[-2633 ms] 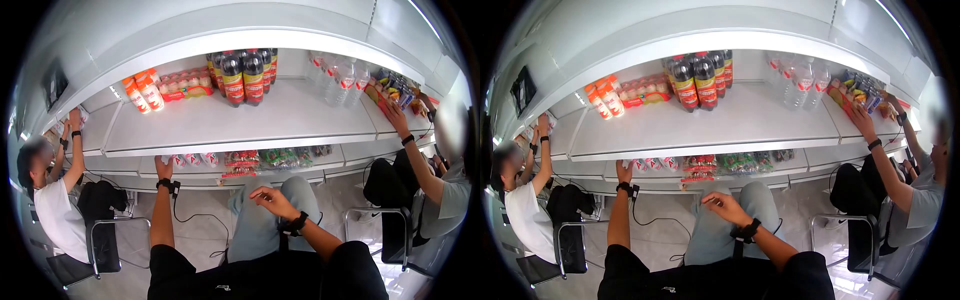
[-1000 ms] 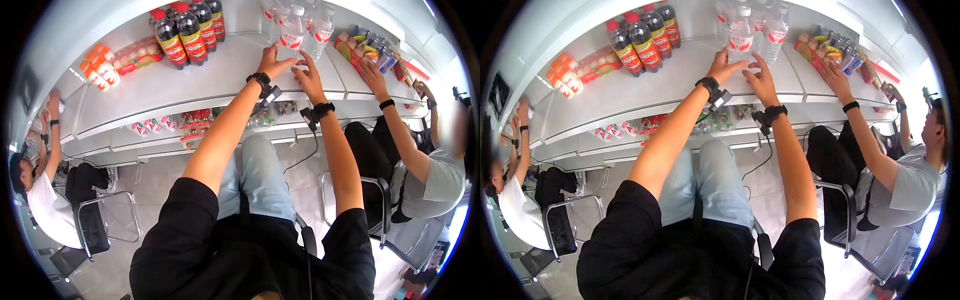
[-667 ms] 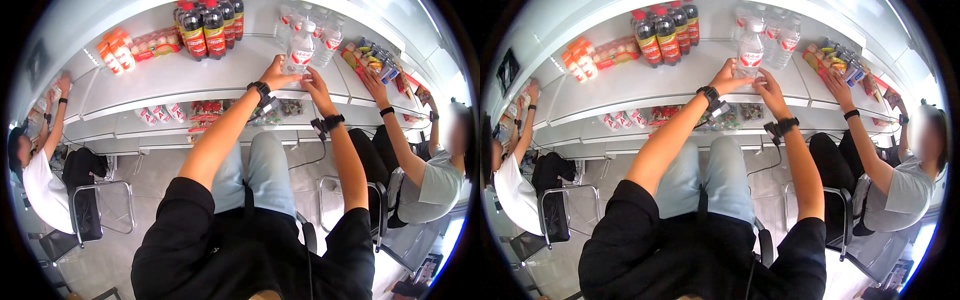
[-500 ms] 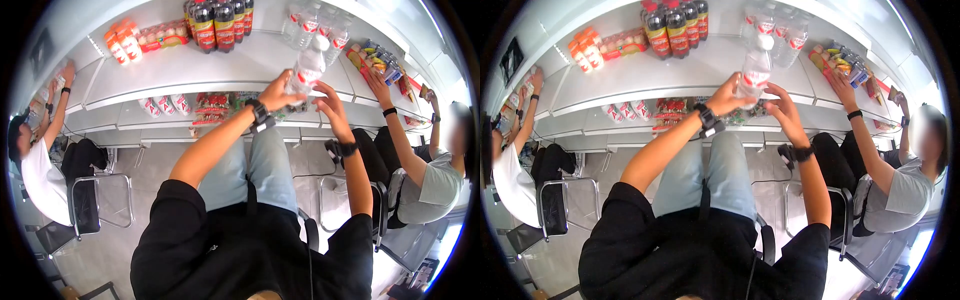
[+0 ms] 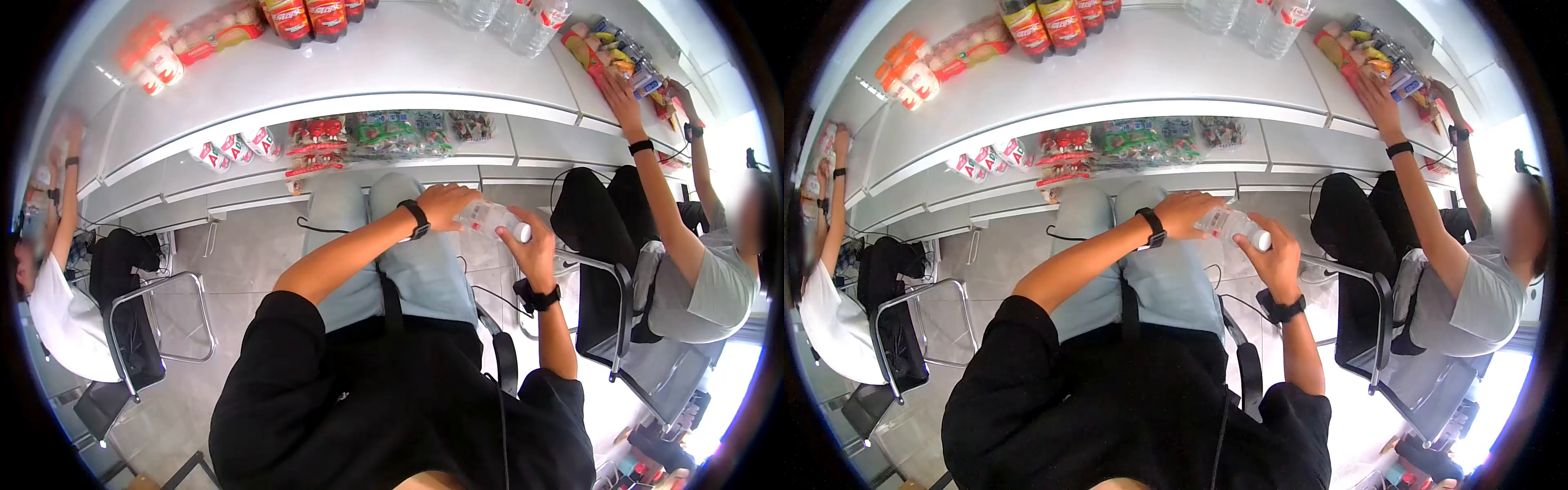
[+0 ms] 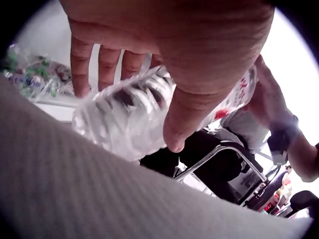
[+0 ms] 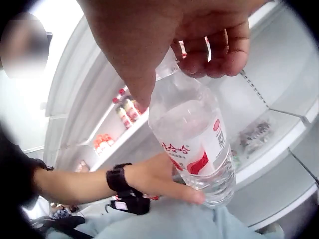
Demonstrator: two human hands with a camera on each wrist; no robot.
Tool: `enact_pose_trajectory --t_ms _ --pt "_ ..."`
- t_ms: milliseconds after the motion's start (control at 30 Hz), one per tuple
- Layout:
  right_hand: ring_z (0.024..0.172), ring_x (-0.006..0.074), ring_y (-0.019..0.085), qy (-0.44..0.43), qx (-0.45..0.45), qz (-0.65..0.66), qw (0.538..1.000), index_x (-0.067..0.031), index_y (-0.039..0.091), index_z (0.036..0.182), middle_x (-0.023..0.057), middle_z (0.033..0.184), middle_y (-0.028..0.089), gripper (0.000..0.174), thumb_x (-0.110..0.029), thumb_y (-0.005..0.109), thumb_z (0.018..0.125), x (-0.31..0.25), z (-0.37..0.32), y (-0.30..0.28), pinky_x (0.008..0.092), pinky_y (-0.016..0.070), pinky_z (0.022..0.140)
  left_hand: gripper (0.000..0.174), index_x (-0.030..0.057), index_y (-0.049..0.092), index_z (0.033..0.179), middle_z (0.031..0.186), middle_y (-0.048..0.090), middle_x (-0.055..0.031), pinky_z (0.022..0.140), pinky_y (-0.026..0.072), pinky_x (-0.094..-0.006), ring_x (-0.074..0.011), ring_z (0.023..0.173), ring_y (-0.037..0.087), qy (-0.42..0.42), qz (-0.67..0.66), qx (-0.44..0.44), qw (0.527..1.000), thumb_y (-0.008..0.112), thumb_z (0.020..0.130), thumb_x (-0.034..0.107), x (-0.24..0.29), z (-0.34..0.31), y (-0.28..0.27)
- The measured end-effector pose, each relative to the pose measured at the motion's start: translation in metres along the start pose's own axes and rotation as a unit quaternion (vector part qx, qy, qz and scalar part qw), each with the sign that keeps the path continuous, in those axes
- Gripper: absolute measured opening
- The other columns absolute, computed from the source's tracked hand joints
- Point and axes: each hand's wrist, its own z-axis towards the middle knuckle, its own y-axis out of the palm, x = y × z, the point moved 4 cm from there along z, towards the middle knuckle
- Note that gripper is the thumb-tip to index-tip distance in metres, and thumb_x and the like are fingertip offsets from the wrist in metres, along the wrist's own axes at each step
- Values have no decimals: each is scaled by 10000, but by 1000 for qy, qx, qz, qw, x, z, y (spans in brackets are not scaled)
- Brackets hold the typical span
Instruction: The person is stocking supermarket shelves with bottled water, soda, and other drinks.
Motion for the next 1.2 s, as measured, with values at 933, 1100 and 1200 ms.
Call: enact_pose_trajectory --t_ms 933,1100,1200 --pt "1035 353 604 233 -27 -141 962 -132 627 1158 124 1098 615 377 -278 740 829 306 61 248 482 530 827 261 16 607 1196 1160 670 -89 956 474 -326 -179 1082 634 -359 -208 261 872 597 938 54 -40 -200 -159" --pt "1099 376 584 267 -89 -148 948 -77 613 1187 166 1195 600 421 -289 730 843 305 72 249 501 532 852 260 14 610 1197 1164 669 -88 946 479 -325 -184 1081 634 -366 -194 235 879 597 941 56 -39 -199 -158" --pt "1110 390 574 256 -75 -101 959 -74 610 1195 182 1203 592 423 -262 738 838 312 67 252 504 528 860 249 10 621 1183 1152 671 -91 939 481 -325 -188 1074 635 -355 -197 227 885 605 943 73 -36 -191 -155"
